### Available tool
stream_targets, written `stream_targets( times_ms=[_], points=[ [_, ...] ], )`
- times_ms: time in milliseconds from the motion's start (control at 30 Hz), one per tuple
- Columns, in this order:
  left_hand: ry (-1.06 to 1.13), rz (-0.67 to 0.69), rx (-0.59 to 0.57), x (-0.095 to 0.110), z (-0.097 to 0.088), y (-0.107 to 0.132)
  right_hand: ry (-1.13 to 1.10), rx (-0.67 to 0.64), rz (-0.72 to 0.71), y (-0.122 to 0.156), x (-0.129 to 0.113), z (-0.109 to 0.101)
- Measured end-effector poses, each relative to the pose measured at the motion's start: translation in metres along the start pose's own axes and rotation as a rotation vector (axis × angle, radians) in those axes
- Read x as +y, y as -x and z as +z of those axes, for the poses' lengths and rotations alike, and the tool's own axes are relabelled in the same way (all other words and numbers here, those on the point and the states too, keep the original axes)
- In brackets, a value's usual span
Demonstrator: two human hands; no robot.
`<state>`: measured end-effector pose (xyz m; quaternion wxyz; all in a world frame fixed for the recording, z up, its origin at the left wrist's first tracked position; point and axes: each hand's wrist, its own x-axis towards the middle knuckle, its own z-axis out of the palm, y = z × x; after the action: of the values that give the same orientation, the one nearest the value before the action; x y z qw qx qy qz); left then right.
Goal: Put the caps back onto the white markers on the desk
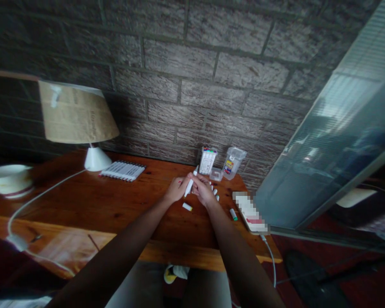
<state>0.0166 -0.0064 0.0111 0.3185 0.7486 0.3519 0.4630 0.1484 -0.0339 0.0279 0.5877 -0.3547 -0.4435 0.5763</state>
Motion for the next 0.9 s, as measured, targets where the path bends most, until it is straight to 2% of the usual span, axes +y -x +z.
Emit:
stream_targets(
  times_ms=[167,467,600,700,900],
  points=[
    [0.066,0.031,-0.059,-0.0033,0.0011,0.0002,0.027,-0.04,-0.01,-0.0007,0.002,-0.0009],
    [-0.025,0.024,-0.038,-0.0064,0.0027,-0.0009,0.119,0.054,-0.012,-0.0024,0.0053,0.0029],
    [-0.088,-0.002,-0.048,-0.0058,0.0034,-0.0006,0.314,0.175,-0.146,-0.0012,0.0057,0.0013],
    [-0.119,-0.022,-0.059,-0.0056,0.0039,-0.0007,0.445,0.215,-0.252,-0.001,0.0059,-0.0013],
    [-0.133,-0.018,-0.079,-0.0077,0.0036,-0.0001,0.503,0.259,-0.299,-0.0014,0.0096,-0.0023]
  ],
)
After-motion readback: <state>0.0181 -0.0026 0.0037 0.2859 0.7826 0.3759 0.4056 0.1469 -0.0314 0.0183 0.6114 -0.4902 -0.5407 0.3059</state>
